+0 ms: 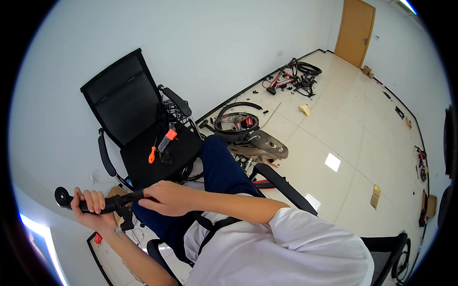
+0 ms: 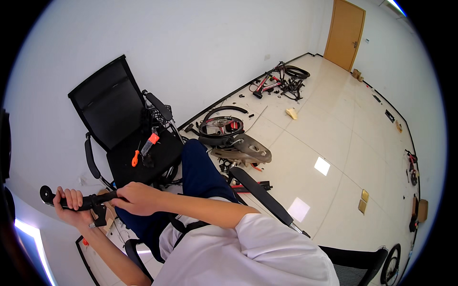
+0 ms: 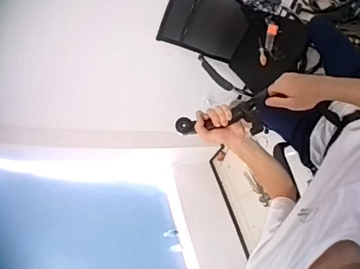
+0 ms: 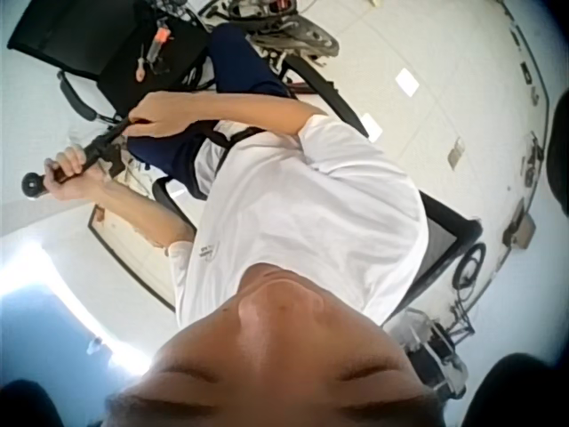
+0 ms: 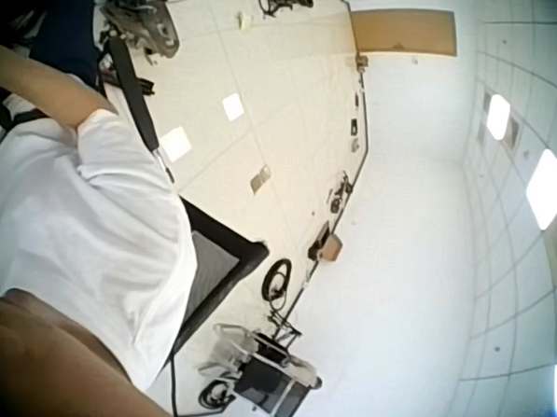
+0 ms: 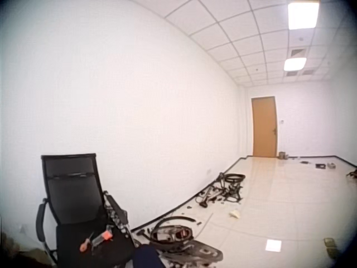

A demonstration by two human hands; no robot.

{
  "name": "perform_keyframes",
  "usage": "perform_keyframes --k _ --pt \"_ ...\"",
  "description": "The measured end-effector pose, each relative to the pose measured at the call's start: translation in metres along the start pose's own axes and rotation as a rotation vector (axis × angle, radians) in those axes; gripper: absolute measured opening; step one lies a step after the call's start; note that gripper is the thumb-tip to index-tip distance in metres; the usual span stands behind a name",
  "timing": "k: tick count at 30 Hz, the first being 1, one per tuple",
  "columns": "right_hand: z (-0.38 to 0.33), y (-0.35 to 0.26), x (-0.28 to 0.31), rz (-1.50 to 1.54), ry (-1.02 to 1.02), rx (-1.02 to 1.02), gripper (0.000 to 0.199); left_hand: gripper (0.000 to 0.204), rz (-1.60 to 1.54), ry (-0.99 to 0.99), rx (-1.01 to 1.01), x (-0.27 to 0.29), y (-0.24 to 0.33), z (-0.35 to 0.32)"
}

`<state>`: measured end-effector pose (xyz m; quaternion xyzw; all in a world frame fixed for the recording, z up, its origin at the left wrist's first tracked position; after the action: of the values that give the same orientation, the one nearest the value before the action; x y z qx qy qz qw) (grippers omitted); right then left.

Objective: The person assembles a bicycle handlebar by attaching a brake lever and a bell. They use a screwdriver to tighten the components and wipe the handlebar with a cloth.

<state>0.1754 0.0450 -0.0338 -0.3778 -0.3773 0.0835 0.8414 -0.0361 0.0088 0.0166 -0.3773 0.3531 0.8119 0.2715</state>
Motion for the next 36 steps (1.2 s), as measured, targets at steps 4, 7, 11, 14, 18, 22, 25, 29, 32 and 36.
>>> perform_keyframes --k 4,7,11,14,18,22,25,29,32,36 --pt "0.005 -0.007 -0.004 0.115 0.199 0.042 0.046 0.025 -0.054 -0.049 0.011 0.002 -0.005 0.002" --pt "0.008 -0.002 -0.002 -0.128 0.316 0.075 0.039 0.029 -0.324 -0.087 0.383 0.006 -0.013 0.005" --pt "0.031 -0.027 0.028 -0.336 0.599 0.451 0.029 0.032 -0.198 0.209 0.843 0.025 -0.067 -0.019" --pt "0.04 -0.03 0.068 -0.377 0.439 0.443 0.026 0.032 -0.204 0.068 0.998 0.014 -0.09 -0.029" --pt "0.007 0.017 0.085 -0.188 0.232 -0.004 0.034 0.033 -0.231 0.048 0.781 -0.007 -0.065 -0.017" --pt "-0.033 0.04 0.064 0.117 0.099 -0.267 0.045 0.029 -0.176 0.067 0.597 -0.006 -0.054 -0.014" --pt "-0.028 0.024 0.043 0.158 0.091 -0.112 0.039 0.028 -0.137 0.061 0.51 -0.005 -0.046 -0.015" --pt "-0.024 0.011 0.024 0.246 0.02 -0.124 0.033 0.028 -0.122 0.117 0.451 -0.011 -0.041 -0.015" --pt "-0.035 0.037 0.014 0.431 0.046 -0.231 0.032 0.028 -0.131 0.169 0.42 -0.006 -0.044 -0.01" --pt "-0.061 0.092 0.019 0.694 0.238 -0.592 0.036 0.029 -0.048 0.33 0.336 0.014 -0.05 0.0"
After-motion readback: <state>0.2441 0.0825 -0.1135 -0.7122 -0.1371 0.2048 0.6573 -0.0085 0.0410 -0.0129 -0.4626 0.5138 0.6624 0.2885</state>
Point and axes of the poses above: each hand's wrist, its own z-axis towards the middle knuckle, its own x-axis out of the back of the hand, y = z × x, the point moved 3 cm from there along z, towards the middle knuckle, and after that the axes turned 8 degrees about -z, right-handed, at the moved point
